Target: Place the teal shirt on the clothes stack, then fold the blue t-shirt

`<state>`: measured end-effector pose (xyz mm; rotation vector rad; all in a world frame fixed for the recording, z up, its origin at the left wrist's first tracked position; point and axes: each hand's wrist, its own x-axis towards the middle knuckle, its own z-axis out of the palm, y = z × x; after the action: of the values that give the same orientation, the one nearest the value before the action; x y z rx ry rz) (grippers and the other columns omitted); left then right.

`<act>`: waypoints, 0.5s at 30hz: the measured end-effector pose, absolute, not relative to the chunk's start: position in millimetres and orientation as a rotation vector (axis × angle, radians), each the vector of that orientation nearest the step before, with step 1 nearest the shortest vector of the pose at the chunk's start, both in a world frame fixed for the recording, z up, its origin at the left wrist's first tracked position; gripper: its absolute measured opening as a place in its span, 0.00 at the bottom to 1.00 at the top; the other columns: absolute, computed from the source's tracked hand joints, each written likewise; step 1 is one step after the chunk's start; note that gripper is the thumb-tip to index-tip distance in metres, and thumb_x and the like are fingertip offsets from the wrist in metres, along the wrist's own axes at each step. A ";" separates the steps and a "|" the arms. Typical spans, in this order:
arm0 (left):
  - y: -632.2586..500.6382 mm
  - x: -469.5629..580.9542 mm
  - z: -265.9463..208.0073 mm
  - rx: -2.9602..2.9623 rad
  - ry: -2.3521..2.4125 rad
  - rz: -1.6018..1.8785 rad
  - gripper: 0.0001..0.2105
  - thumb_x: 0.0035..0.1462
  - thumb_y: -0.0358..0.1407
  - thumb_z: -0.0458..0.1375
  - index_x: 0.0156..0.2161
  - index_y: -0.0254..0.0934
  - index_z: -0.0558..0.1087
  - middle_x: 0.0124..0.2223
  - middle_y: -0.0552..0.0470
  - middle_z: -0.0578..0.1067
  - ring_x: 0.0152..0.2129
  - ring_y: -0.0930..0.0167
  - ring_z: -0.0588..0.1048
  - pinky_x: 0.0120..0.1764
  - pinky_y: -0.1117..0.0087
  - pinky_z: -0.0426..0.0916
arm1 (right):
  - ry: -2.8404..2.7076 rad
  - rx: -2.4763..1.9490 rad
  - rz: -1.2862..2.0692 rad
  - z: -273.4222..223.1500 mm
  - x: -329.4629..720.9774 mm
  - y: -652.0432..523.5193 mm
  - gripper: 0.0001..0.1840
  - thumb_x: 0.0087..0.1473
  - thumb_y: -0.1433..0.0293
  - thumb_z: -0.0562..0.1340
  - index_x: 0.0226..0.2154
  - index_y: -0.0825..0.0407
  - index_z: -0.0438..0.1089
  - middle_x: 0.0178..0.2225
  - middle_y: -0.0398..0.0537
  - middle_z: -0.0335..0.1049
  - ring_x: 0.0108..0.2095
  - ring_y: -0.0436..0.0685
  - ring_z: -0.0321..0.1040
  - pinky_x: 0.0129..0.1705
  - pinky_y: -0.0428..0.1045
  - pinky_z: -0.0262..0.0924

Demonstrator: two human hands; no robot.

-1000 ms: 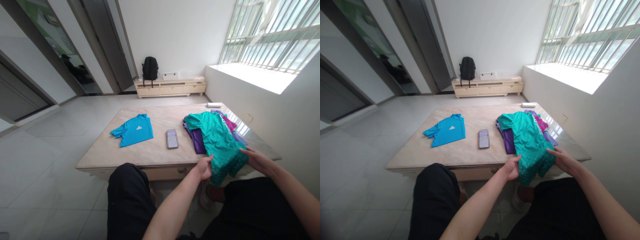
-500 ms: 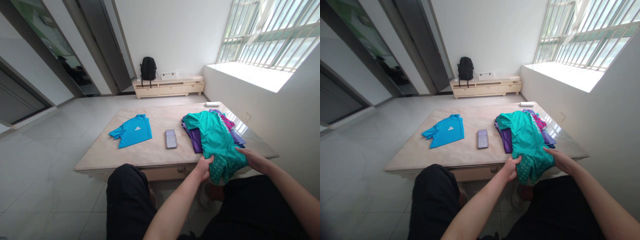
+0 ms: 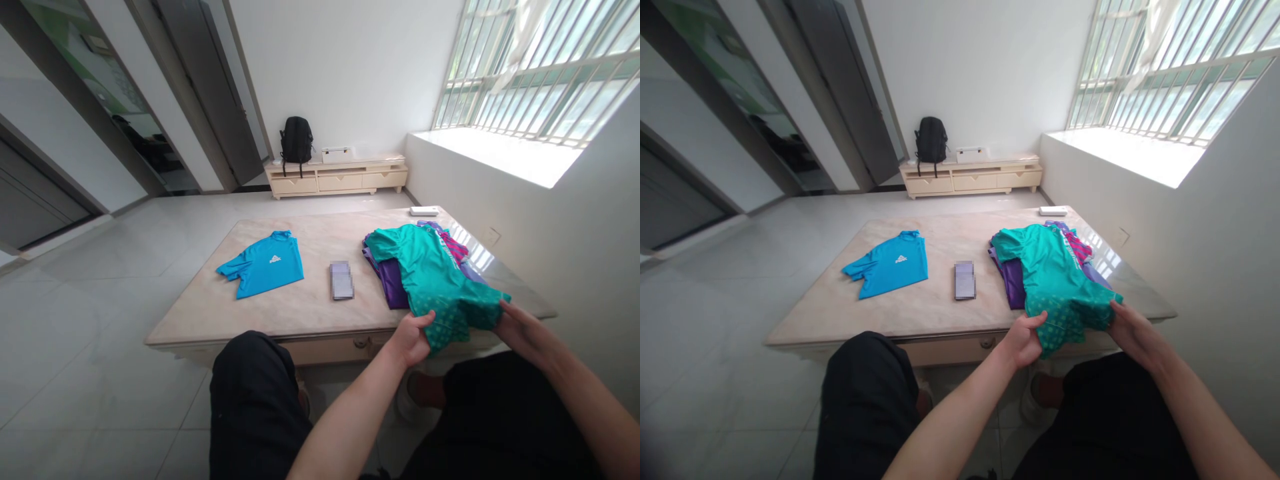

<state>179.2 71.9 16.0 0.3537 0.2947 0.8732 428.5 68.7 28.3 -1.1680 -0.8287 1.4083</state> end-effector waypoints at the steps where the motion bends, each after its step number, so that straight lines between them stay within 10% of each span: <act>1: 70.4 179.5 16.2 0.344 0.300 0.858 0.19 0.56 0.33 0.66 0.53 0.30 0.77 0.49 0.38 0.82 0.48 0.56 0.80 0.58 0.53 0.70 | -0.820 -1.148 1.387 26.4 423.0 62.5 0.30 0.52 0.53 0.70 0.56 0.44 0.74 0.63 0.55 0.68 0.56 0.68 0.71 0.51 0.56 0.73; 6: 65.5 178.1 15.4 0.310 0.291 0.794 0.20 0.58 0.33 0.64 0.56 0.31 0.76 0.52 0.37 0.81 0.52 0.55 0.78 0.60 0.51 0.67 | -0.775 -1.111 1.321 20.7 390.6 42.6 0.50 0.48 0.63 0.75 0.68 0.33 0.55 0.63 0.45 0.68 0.57 0.59 0.71 0.54 0.53 0.71; 15: 59.0 154.5 16.2 0.380 0.343 0.544 0.24 0.58 0.32 0.62 0.60 0.28 0.74 0.56 0.35 0.78 0.54 0.56 0.77 0.61 0.54 0.66 | -0.641 -1.334 1.184 46.8 404.3 31.8 0.57 0.40 0.61 0.78 0.69 0.30 0.55 0.64 0.48 0.67 0.56 0.69 0.72 0.45 0.56 0.77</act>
<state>154.5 59.0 16.2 0.3795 0.3435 0.5440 404.3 31.8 46.8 -1.3337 -0.6408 1.1836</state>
